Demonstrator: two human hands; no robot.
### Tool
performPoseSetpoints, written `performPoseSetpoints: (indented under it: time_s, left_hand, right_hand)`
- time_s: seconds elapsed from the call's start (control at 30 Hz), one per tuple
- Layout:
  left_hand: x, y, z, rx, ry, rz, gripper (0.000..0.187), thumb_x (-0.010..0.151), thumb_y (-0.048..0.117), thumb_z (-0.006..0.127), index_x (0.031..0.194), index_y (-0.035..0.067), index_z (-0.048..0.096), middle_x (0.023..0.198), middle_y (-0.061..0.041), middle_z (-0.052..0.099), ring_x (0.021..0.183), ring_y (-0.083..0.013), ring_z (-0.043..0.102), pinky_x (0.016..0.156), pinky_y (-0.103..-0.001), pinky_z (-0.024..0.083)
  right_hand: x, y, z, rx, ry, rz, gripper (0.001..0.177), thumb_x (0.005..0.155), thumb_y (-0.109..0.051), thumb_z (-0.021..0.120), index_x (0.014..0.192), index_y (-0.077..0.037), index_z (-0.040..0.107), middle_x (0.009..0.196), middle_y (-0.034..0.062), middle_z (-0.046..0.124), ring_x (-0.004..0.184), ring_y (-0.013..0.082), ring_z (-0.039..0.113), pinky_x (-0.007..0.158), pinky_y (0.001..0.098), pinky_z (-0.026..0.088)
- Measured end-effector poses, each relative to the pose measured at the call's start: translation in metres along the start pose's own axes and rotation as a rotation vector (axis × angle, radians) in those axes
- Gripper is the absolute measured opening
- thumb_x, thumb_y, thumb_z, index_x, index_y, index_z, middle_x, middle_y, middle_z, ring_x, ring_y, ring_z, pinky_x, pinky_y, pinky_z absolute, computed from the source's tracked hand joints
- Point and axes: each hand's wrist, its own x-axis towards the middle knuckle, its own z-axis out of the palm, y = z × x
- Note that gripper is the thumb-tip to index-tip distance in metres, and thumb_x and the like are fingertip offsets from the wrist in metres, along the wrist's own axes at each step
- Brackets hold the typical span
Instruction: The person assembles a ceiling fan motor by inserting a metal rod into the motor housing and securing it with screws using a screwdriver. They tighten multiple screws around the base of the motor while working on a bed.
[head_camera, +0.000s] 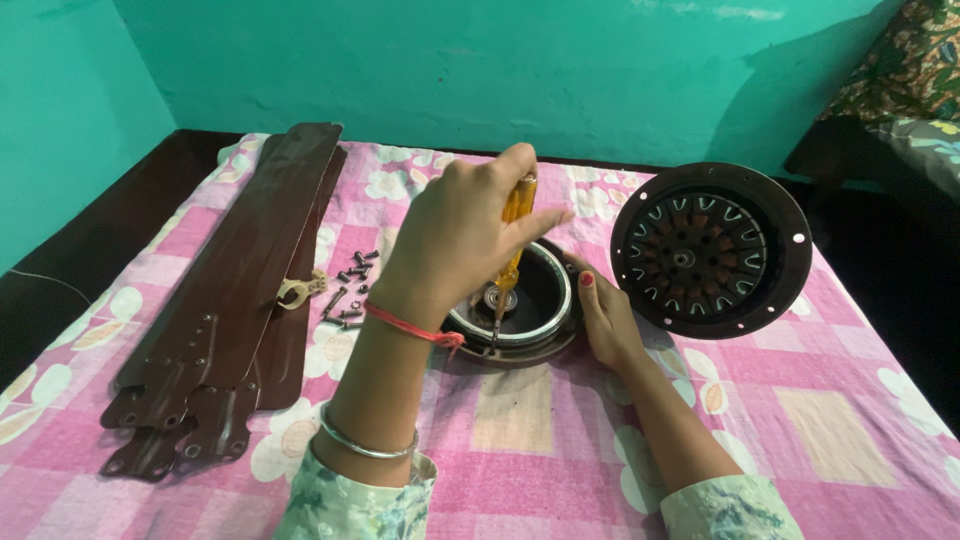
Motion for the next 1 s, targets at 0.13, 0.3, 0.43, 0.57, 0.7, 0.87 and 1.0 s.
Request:
performPoseSetpoints:
  time_s: [0.13, 0.3, 0.43, 0.57, 0.7, 0.87, 1.0]
  left_hand:
    - [-0.004, 0.007, 0.001, -0.14, 0.09, 0.149, 0.032, 0.089, 0.031, 0.081, 0.104, 0.007, 0.066, 0.088, -0.014, 0.074, 0.082, -0.0299, 0.074, 0.071, -0.042, 0.057]
    - [-0.002, 0.001, -0.005, -0.255, 0.174, 0.286, 0.059, 0.074, 0.021, 0.088, 0.122, 0.002, 0.06, 0.106, -0.018, 0.073, 0.093, -0.0312, 0.074, 0.079, -0.04, 0.058]
    - [-0.002, -0.001, -0.006, -0.373, 0.114, 0.281, 0.046, 0.08, 0.018, 0.088, 0.112, 0.003, 0.058, 0.101, -0.014, 0.075, 0.094, -0.0253, 0.077, 0.082, -0.034, 0.061]
    - [0.001, 0.004, -0.006, -0.331, 0.111, 0.152, 0.041, 0.082, 0.031, 0.09, 0.096, 0.005, 0.062, 0.088, -0.009, 0.076, 0.081, -0.0181, 0.077, 0.072, -0.031, 0.062]
    - [-0.002, 0.009, -0.006, -0.12, 0.301, 0.151, 0.038, 0.079, 0.034, 0.093, 0.081, 0.005, 0.069, 0.077, -0.01, 0.07, 0.069, -0.0197, 0.071, 0.063, -0.034, 0.056]
    - [-0.001, 0.013, -0.001, -0.375, 0.267, 0.165, 0.03, 0.078, 0.025, 0.088, 0.096, 0.006, 0.074, 0.081, -0.01, 0.077, 0.075, -0.0186, 0.078, 0.069, -0.031, 0.061]
    - [-0.004, 0.009, -0.002, -0.376, 0.306, 0.145, 0.015, 0.092, 0.016, 0.078, 0.102, 0.004, 0.075, 0.09, -0.013, 0.079, 0.083, -0.0216, 0.081, 0.075, -0.031, 0.063]
  right_hand:
    - [0.0, 0.001, 0.001, 0.015, -0.007, -0.014, 0.062, 0.108, -0.047, 0.035, 0.143, -0.001, 0.056, 0.135, 0.0191, 0.068, 0.128, 0.0261, 0.064, 0.107, 0.0343, 0.045]
    - [0.0, 0.002, 0.001, 0.015, -0.016, -0.038, 0.06, 0.109, -0.045, 0.036, 0.143, 0.0, 0.055, 0.137, 0.0197, 0.067, 0.131, 0.0277, 0.062, 0.108, 0.0353, 0.044]
    - [-0.001, 0.002, 0.002, -0.005, -0.011, -0.063, 0.059, 0.109, -0.045, 0.036, 0.142, 0.001, 0.056, 0.137, 0.0204, 0.067, 0.131, 0.0291, 0.062, 0.109, 0.036, 0.045]
    - [0.0, 0.0, 0.002, -0.027, -0.01, -0.062, 0.058, 0.108, -0.044, 0.037, 0.142, -0.001, 0.057, 0.135, 0.0208, 0.068, 0.129, 0.03, 0.064, 0.107, 0.0364, 0.046]
    - [-0.001, -0.001, 0.001, -0.064, -0.007, -0.082, 0.058, 0.108, -0.044, 0.038, 0.141, -0.001, 0.057, 0.134, 0.0221, 0.068, 0.128, 0.032, 0.064, 0.106, 0.0371, 0.046]
    - [0.0, -0.004, 0.0, -0.08, -0.022, -0.118, 0.06, 0.108, -0.046, 0.036, 0.143, -0.001, 0.055, 0.135, 0.0238, 0.066, 0.128, 0.0346, 0.064, 0.106, 0.0386, 0.046]
    - [0.0, -0.006, 0.0, -0.118, -0.03, -0.157, 0.063, 0.109, -0.049, 0.034, 0.144, -0.001, 0.055, 0.136, 0.0249, 0.064, 0.128, 0.0363, 0.063, 0.107, 0.039, 0.046]
